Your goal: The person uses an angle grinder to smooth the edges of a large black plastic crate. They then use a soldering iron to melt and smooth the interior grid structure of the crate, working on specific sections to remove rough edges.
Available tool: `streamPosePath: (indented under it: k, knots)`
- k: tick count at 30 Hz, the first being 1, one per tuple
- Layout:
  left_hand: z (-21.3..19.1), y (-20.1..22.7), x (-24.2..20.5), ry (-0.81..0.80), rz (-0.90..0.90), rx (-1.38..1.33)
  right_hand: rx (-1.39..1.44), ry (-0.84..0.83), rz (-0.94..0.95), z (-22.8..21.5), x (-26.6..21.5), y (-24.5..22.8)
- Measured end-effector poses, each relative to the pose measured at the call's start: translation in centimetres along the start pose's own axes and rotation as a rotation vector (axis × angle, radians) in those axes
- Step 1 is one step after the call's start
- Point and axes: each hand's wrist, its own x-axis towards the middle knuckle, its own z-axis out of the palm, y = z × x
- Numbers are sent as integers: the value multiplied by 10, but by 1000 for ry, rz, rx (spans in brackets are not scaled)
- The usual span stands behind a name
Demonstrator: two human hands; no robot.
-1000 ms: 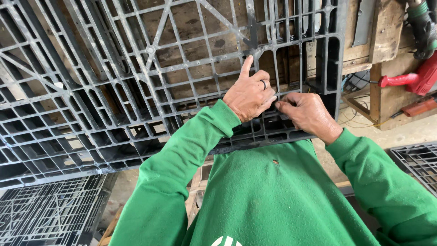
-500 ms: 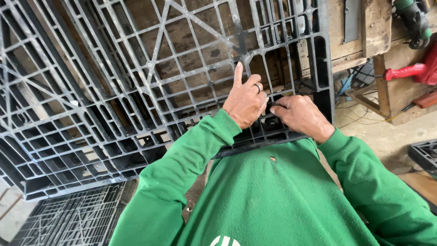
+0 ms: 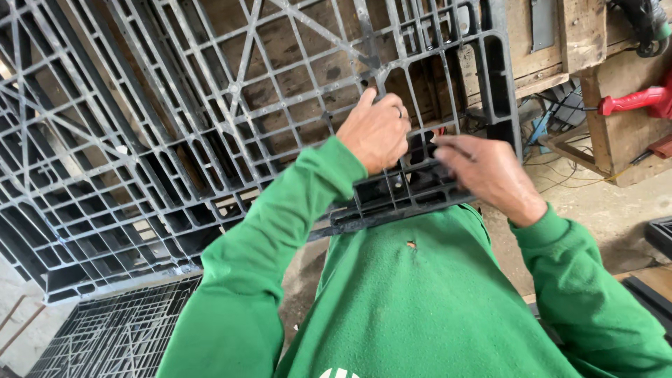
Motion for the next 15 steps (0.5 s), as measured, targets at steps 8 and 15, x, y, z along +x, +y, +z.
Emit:
streamPosePath:
  k: [8, 15]
  knots:
    - [6, -18, 49, -474, -253, 8, 44, 526, -429, 16, -17, 32]
    - [13, -19, 43, -418, -140, -45, 41, 514, -517, 35, -7, 49]
